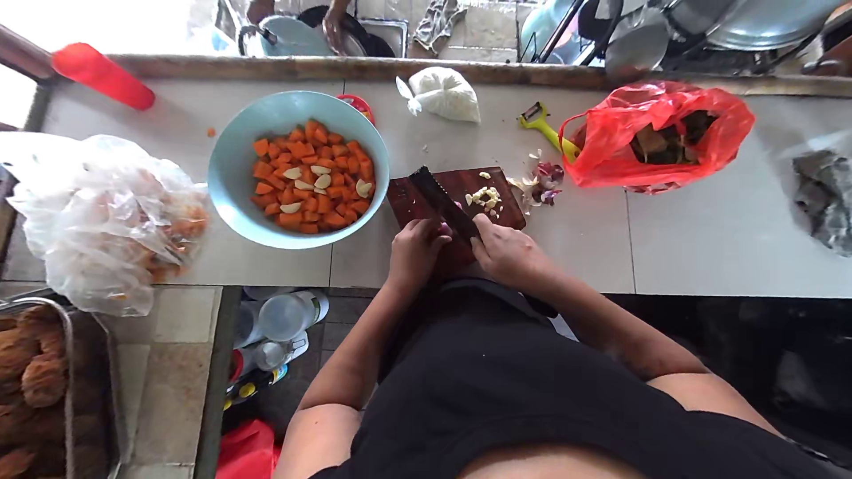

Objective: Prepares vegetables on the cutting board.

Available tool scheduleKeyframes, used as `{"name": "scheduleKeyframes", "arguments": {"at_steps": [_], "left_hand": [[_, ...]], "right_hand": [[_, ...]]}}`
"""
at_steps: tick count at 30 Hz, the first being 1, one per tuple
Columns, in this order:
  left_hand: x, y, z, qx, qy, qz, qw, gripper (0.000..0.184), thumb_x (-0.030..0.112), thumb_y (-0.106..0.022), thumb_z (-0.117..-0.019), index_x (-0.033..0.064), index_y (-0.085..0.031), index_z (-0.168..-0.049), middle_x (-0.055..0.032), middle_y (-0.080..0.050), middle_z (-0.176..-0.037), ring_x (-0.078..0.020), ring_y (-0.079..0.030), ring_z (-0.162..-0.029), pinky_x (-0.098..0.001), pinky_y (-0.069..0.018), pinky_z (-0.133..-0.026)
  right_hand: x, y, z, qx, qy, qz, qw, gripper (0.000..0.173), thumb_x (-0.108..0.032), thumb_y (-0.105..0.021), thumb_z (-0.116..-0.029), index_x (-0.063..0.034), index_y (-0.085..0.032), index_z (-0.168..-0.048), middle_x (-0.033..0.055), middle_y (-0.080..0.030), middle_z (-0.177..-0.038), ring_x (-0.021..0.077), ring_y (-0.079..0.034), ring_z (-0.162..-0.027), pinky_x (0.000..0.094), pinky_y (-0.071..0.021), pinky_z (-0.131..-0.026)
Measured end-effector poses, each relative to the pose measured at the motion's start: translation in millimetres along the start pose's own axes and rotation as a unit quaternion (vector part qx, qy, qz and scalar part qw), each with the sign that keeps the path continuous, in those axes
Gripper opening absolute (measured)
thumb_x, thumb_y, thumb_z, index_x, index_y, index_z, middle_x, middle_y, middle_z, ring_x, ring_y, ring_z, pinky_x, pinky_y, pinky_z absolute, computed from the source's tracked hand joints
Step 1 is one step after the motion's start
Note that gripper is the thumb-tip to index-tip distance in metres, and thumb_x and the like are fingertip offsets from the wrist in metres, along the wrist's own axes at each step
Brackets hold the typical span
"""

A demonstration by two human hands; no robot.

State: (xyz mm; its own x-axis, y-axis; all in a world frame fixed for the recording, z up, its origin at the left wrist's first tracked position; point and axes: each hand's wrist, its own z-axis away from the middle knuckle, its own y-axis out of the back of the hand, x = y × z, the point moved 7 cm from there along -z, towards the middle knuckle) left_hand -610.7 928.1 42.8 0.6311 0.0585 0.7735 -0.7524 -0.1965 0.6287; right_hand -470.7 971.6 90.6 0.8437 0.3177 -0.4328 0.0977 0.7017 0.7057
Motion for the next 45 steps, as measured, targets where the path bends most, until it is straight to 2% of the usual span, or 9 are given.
{"name": "scheduleKeyframes", "arguments": {"at_steps": [16, 22, 26, 29, 32, 37, 40, 43, 45], "left_hand": [[-1.0, -1.0, 7.5, 0.06, -0.06, -0.006, 0.996, 0.006, 0.0, -0.069, -0.0908, -0.0037, -0.074, -0.092, -0.0195, -0.074, -0.102, -0.0323, -0.073, -0.098, -0.0469, -0.0591, -0.087], [-7.7, 12.8, 0.3, 0.07, 0.002, 0.096, 0.993, 0.021, 0.0, -0.059, -0.0983, -0.0065, -0.069, -0.115, -0.019, -0.07, -0.115, -0.0239, -0.07, -0.101, -0.0395, -0.0574, -0.091], [-6.3, 4.7, -2.0, 0.018, 0.198, 0.53, 0.824, 0.041, 0.022, -0.025, -0.1129, 0.0045, -0.045, -0.144, -0.0059, -0.067, -0.12, -0.0139, -0.068, -0.103, -0.0336, -0.0559, -0.095], [6.2, -9.4, -4.5, -0.008, 0.264, 0.685, 0.679, 0.04, 0.036, -0.024, -0.113, 0.0146, -0.058, -0.115, -0.0033, -0.072, -0.1, -0.017, -0.072, -0.095, -0.0386, -0.0613, -0.085], [9.2, -10.3, -4.4, -0.03, 0.245, 0.715, 0.654, 0.043, 0.03, -0.024, -0.1127, 0.0108, -0.062, -0.112, -0.0079, -0.073, -0.103, -0.0211, -0.072, -0.099, -0.0411, -0.0597, -0.09], [3.1, 2.5, -12.1, -0.015, 0.198, 0.538, 0.819, 0.032, 0.008, -0.031, -0.1112, 0.0007, -0.056, -0.128, -0.0038, -0.074, -0.107, -0.0139, -0.073, -0.096, -0.0307, -0.061, -0.089], [9.6, 13.9, -24.1, 0.036, 0.006, 0.236, 0.971, 0.03, -0.003, -0.046, -0.1031, -0.015, -0.056, -0.128, -0.0099, -0.07, -0.12, -0.0058, -0.068, -0.107, -0.0217, -0.0553, -0.095], [14.4, -0.9, -25.7, 0.026, -0.152, -0.067, 0.986, 0.033, 0.001, -0.05, -0.101, -0.0183, -0.062, -0.125, -0.0343, -0.061, -0.134, -0.0465, -0.054, -0.134, -0.0505, -0.0382, -0.118], [9.6, -14.7, -23.9, -0.009, -0.164, -0.108, 0.98, 0.038, 0.006, -0.045, -0.1049, -0.0183, -0.059, -0.13, -0.0372, -0.054, -0.14, -0.0549, -0.046, -0.137, -0.0581, -0.0328, -0.119]], "right_hand": [[-1.6, -16.0, -19.8, -0.029, -0.017, 0.008, 0.999, 0.032, -0.02, -0.042, -0.111, -0.0027, -0.049, -0.137, 0.0233, -0.069, -0.107, 0.0426, -0.069, -0.106, 0.0604, -0.0535, -0.088], [9.8, 13.6, -4.3, 0.071, 0.073, -0.132, 0.986, 0.028, -0.02, -0.049, -0.1098, -0.0012, -0.056, -0.129, 0.0145, -0.067, -0.087, 0.0246, -0.068, -0.065, 0.0444, -0.0593, -0.064], [12.3, 13.2, -5.2, 0.046, 0.096, -0.308, 0.945, 0.033, -0.019, -0.048, -0.1095, -0.0002, -0.054, -0.136, 0.0124, -0.067, -0.093, 0.0149, -0.063, -0.059, 0.0322, -0.057, -0.054], [10.4, 5.4, -11.9, 0.021, 0.117, -0.386, 0.915, 0.031, -0.017, -0.047, -0.1093, -0.0003, -0.054, -0.135, 0.0114, -0.066, -0.09, 0.0125, -0.061, -0.057, 0.0287, -0.0542, -0.051], [13.3, 2.3, -16.9, 0.018, 0.121, -0.394, 0.911, 0.031, -0.017, -0.046, -0.1103, 0.0016, -0.054, -0.134, 0.0141, -0.065, -0.091, 0.0155, -0.06, -0.059, 0.0315, -0.0541, -0.053], [35.2, 12.3, -3.1, 0.069, 0.09, -0.376, 0.92, 0.031, -0.019, -0.047, -0.1109, 0.0007, -0.057, -0.133, 0.0165, -0.065, -0.096, 0.0168, -0.06, -0.064, 0.0317, -0.053, -0.058], [63.8, 31.4, 13.0, 0.148, 0.057, -0.272, 0.949, 0.034, -0.017, -0.047, -0.1102, 0.0002, -0.057, -0.137, 0.0229, -0.07, -0.11, 0.0332, -0.07, -0.097, 0.0519, -0.0559, -0.086], [100.4, 39.2, 26.4, 0.246, -0.005, -0.151, 0.957, 0.034, -0.018, -0.052, -0.1074, -0.0084, -0.061, -0.139, 0.0216, -0.064, -0.125, 0.0371, -0.068, -0.107, 0.055, -0.0554, -0.089], [122.1, 38.4, 31.4, 0.299, -0.031, -0.131, 0.945, 0.035, -0.016, -0.056, -0.1046, -0.011, -0.063, -0.138, 0.0251, -0.056, -0.139, 0.0393, -0.068, -0.106, 0.054, -0.0581, -0.087]]}}
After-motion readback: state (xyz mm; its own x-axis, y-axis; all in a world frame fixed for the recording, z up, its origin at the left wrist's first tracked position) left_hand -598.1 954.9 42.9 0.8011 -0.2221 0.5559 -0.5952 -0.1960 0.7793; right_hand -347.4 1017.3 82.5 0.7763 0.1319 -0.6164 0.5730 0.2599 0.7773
